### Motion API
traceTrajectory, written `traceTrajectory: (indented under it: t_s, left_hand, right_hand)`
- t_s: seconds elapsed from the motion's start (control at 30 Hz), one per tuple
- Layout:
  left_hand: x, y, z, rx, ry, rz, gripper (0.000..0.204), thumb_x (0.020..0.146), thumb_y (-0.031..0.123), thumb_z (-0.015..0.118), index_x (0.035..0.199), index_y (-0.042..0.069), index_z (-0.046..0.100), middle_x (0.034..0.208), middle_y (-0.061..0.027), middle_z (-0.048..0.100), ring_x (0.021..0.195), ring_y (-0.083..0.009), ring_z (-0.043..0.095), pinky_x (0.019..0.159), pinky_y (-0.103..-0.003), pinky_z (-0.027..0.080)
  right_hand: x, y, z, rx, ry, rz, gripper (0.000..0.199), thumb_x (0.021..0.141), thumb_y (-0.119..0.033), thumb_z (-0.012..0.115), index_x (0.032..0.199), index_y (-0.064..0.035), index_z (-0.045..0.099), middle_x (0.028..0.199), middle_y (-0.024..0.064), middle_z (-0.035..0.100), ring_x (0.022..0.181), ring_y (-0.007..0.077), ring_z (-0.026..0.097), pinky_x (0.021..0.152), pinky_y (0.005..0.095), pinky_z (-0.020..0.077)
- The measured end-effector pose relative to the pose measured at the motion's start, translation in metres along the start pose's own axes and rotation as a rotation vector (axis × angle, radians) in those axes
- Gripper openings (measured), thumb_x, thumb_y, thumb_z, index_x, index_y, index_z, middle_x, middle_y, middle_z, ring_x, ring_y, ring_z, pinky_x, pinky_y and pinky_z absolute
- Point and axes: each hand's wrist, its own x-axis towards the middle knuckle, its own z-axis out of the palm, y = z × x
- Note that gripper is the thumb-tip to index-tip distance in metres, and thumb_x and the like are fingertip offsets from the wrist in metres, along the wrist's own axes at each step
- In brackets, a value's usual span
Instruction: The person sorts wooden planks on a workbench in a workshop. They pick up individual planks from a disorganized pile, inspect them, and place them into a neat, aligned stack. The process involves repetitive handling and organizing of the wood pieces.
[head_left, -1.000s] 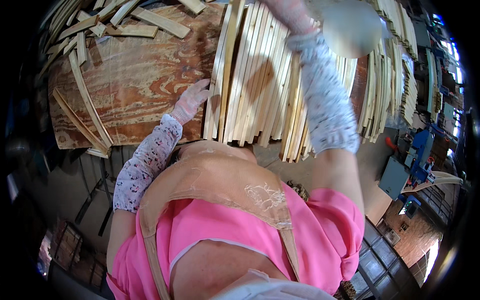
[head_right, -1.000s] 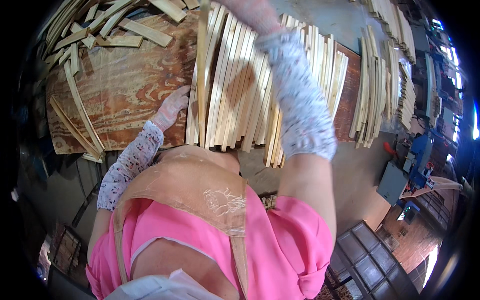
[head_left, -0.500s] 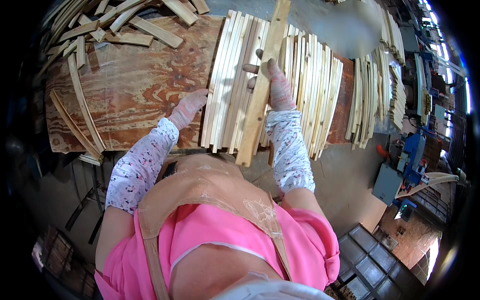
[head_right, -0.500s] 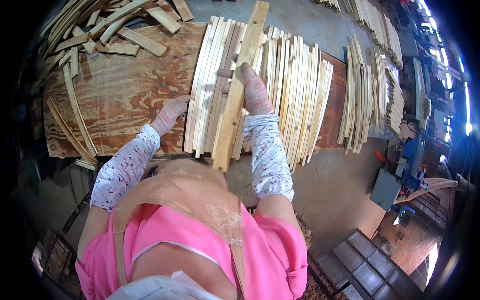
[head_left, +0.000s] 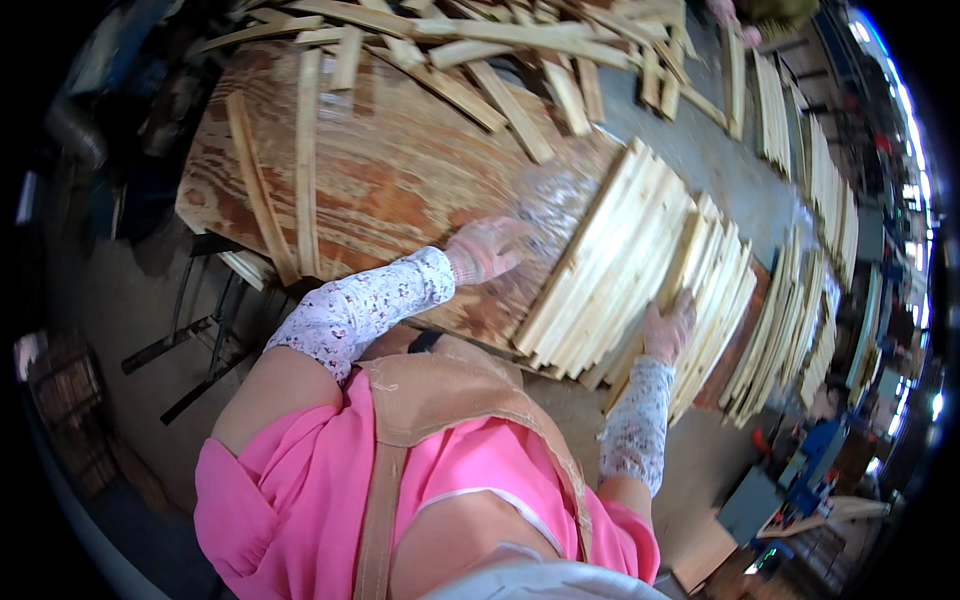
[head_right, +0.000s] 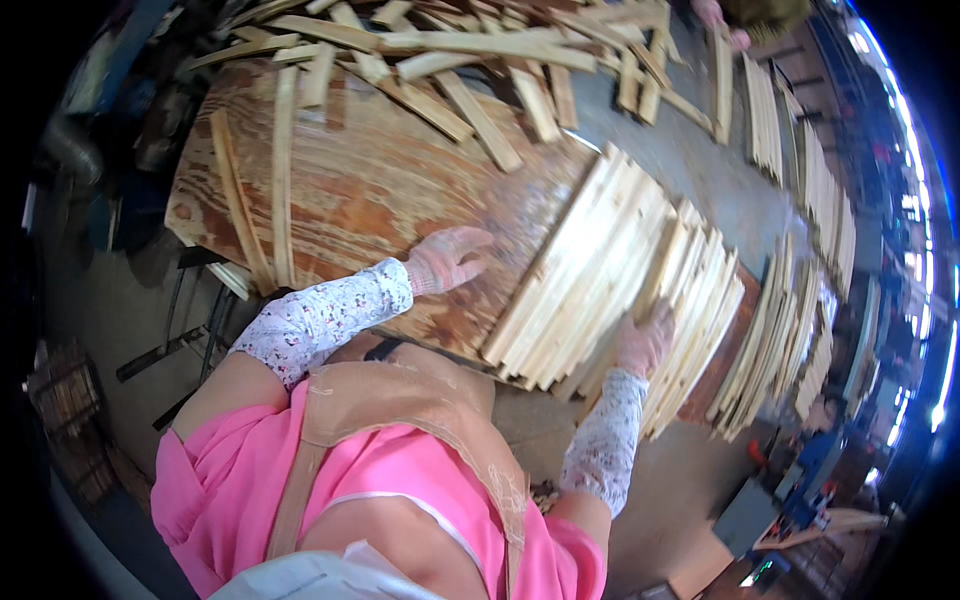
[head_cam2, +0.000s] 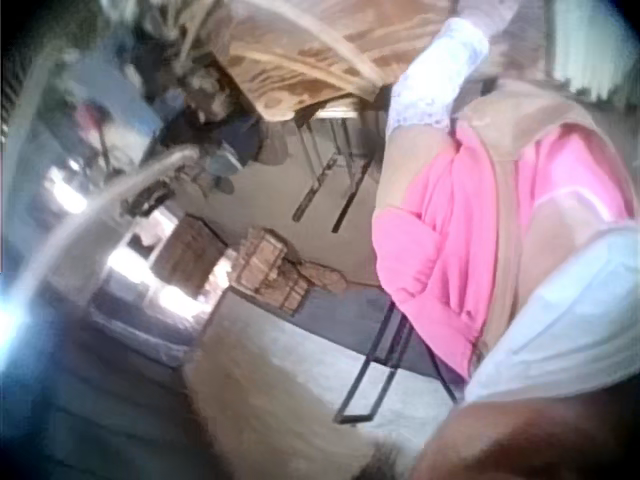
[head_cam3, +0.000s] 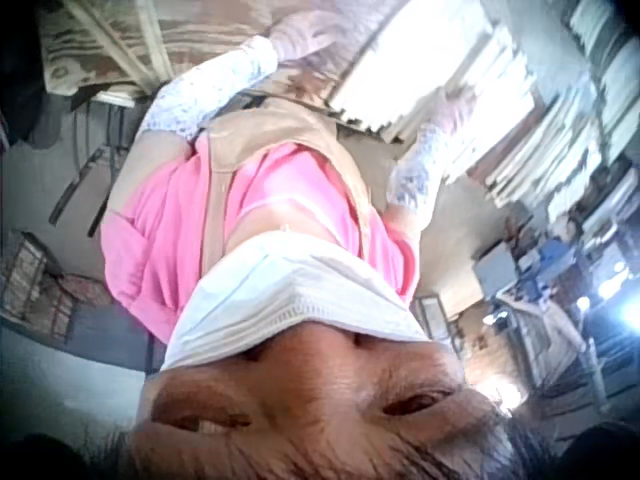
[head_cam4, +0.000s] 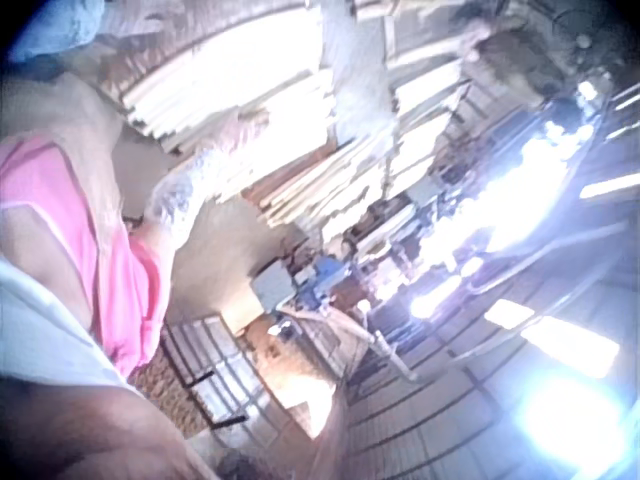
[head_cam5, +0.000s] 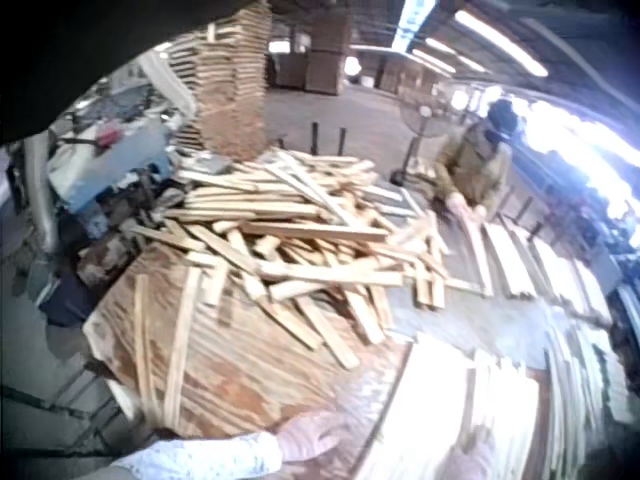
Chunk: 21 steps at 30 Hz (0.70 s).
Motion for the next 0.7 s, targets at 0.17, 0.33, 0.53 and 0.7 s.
traceTrajectory:
  t_s: [0.17, 0.33, 0.53, 0.7]
  left_hand:
    - [-0.045, -0.109, -0.147, 0.561, 0.536, -0.246, 0.073, 0.095, 0.046, 0.069, 0.154, 0.006, 0.054, 0.155, -0.0211, 0.056, 0.145, -0.0388, 0.05, 0.124, -0.047, 0.038]
    - [-0.109, -0.177, -0.233, 0.615, 0.69, -0.722, 0.079, 0.091, 0.038, 0.072, 0.159, 0.008, 0.046, 0.162, -0.021, 0.047, 0.145, -0.0432, 0.047, 0.123, -0.049, 0.039]
    - [-0.148, -0.237, -0.251, 0.427, 0.726, -0.811, 0.06, 0.09, 0.021, 0.069, 0.148, 0.019, 0.054, 0.152, -0.0174, 0.053, 0.134, -0.0441, 0.054, 0.111, -0.053, 0.049]
    - [-0.183, -0.28, -0.292, 0.548, 0.788, -1.033, 0.052, 0.092, 0.025, 0.067, 0.143, 0.02, 0.062, 0.152, -0.0178, 0.055, 0.134, -0.0437, 0.055, 0.112, -0.053, 0.049]
  right_hand:
    - [-0.003, -0.04, -0.013, -0.02, -0.042, 0.176, 0.089, 0.096, -0.04, 0.073, 0.17, -0.0143, 0.032, 0.173, 0.0201, 0.034, 0.16, 0.0367, 0.032, 0.13, 0.0428, 0.0315]
    - [-0.045, -0.199, -0.027, 0.455, -0.045, -0.068, 0.077, 0.098, -0.028, 0.076, 0.162, 0.0009, 0.043, 0.163, 0.0247, 0.048, 0.153, 0.0378, 0.043, 0.127, 0.0428, 0.0371]
    - [-0.109, -0.336, 0.017, 0.521, -0.053, -0.624, 0.068, 0.087, -0.012, 0.084, 0.151, -0.0161, 0.062, 0.146, 0.0169, 0.066, 0.137, 0.0326, 0.061, 0.12, 0.0415, 0.0471]
    - [-0.145, -0.36, 0.016, 0.629, -0.212, -0.67, 0.06, 0.085, -0.012, 0.084, 0.142, -0.0097, 0.066, 0.129, 0.0219, 0.071, 0.118, 0.0387, 0.069, 0.1, 0.046, 0.0569]
